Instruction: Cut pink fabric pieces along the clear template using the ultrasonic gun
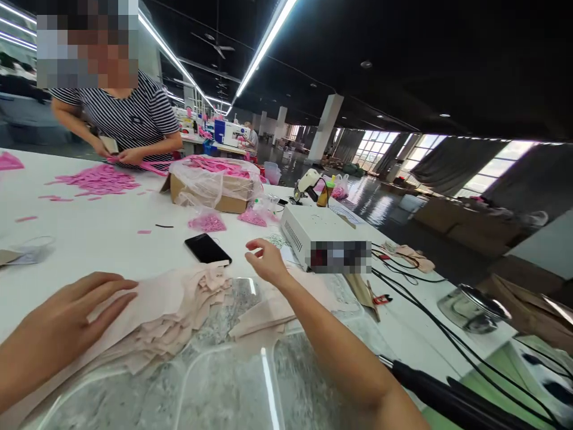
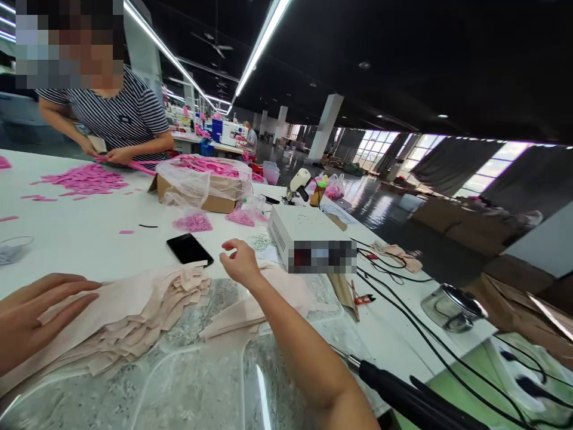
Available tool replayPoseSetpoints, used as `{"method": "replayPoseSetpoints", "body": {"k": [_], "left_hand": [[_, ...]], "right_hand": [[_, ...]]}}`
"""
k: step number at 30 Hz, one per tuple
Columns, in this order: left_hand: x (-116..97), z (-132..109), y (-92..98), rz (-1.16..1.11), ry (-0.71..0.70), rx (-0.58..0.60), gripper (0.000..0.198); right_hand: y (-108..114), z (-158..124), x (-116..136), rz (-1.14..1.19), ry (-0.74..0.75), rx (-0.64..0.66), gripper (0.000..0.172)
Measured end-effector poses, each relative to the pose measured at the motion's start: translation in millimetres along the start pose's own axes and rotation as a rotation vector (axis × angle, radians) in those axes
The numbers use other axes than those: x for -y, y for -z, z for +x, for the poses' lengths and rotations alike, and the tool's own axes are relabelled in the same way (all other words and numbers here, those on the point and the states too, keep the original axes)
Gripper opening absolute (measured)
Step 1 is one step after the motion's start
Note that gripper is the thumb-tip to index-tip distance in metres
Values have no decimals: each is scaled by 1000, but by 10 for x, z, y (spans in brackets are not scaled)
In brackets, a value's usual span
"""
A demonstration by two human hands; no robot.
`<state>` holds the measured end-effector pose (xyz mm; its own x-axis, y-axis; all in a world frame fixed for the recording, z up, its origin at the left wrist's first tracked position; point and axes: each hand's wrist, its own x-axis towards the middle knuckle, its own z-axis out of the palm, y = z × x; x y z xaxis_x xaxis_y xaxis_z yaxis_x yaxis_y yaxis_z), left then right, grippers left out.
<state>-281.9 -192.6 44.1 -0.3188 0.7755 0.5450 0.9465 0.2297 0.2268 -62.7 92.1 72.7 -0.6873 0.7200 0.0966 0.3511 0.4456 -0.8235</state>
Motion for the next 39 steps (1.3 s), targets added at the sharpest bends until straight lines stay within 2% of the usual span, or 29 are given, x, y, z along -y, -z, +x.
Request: {"method": "replayPoseSetpoints", "body": {"k": [1, 2, 3, 5, 7, 8, 10, 13, 16, 19, 21, 22, 25, 27, 29, 34, 39], "left_hand": [[-168, 18, -56, -58, -108, -29, 34], [-379, 42, -128, -136, -247, 15, 27], [-621, 73, -219, -217, -332, 112, 24], [-1128, 162, -454, -302, -338, 365, 22], [-1546, 285, -738, -305, -338, 477, 14], [-1694, 355, -880, -299, -325, 522, 12], [-1859, 493, -1128, -283, -278, 611, 15], [-1884, 668, -1325, -280, -231, 726, 30], [-1851, 780, -1298, -288, -228, 769, 33], [-1880, 840, -1155, -277, -245, 722, 32], [-1924, 865, -1064, -254, -260, 657, 22], [-1946, 876, -1029, -242, -269, 620, 20], [-1994, 904, -967, -215, -293, 535, 33], [-2010, 917, -948, -204, -299, 506, 33], [-2016, 929, -931, -197, -294, 491, 33], [-2021, 987, -910, -221, -253, 493, 40], [-2045, 1047, -927, -223, -223, 509, 41]], "right_hand": [[174, -64, -106, 0, -18, -33, 37], [333, -147, -220, 0, -41, -59, 37], [471, -243, -341, -1, -69, -80, 37], [671, -459, -590, -2, -117, -95, 37], [784, -671, -829, -9, -158, -97, 38], [819, -767, -936, -14, -177, -94, 38], [873, -928, -1115, -25, -206, -93, 38], [946, -1093, -1291, -46, -208, -98, 38], [980, -1193, -1356, -81, -156, -114, 37], [933, -1263, -1322, -133, -58, -154, 26], [873, -1296, -1265, -178, 22, -187, 19], [842, -1306, -1235, -205, 61, -202, 21], [770, -1309, -1170, -291, 149, -231, 31], [743, -1296, -1160, -343, 178, -237, 24], [729, -1280, -1173, -388, 197, -238, 15], [721, -1238, -1243, -486, 223, -238, 8], [723, -1212, -1306, -558, 223, -251, 26]]}}
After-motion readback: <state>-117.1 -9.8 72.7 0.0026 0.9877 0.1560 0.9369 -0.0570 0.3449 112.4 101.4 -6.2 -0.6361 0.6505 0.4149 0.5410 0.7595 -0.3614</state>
